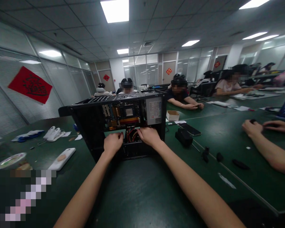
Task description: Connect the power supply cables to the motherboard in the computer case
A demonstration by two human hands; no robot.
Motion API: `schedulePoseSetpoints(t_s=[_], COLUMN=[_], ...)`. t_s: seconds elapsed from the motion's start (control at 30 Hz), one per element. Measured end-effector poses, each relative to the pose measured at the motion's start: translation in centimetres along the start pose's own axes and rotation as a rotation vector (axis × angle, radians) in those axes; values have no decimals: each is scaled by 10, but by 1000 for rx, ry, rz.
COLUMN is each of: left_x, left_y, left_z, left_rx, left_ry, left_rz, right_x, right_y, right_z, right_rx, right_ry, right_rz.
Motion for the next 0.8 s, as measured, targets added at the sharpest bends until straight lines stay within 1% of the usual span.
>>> schedulePoseSetpoints(t_s=[0.03,0.1,0.2,0.27,0.4,0.53,0.63,0.8], left_x=[10,27,39,40,41,38,36,35], left_y=[0,0,-1,-3,-5,4,11,15], left_z=[0,7,12,10,8,4,2,3], left_rx=[-21,-38,-28,-24,-19,-14,-30,-46], left_ry=[-16,10,12,-8,50,90,87,113], left_rz=[25,96,167,200,281,328,355,378], right_x=[8,22,37,42,46,44,43,43], right_y=[1,5,11,12,10,12,14,16], right_z=[3,6,5,1,-4,-5,-5,-6], right_rx=[47,121,144,132,132,124,123,133], right_ry=[0,-4,22,51,79,76,91,118], right_rz=[-21,-71,-95,-83,-46,-5,28,39])
Point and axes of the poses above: each hand's wrist, its own x-axis away from the middle knuckle, its own y-axis out of the palm, z = x × y, the point moved 8 cm from there along -x, towards the middle knuckle, and after that the axes turned 7 degrees about -x, right-handed, at the moved point
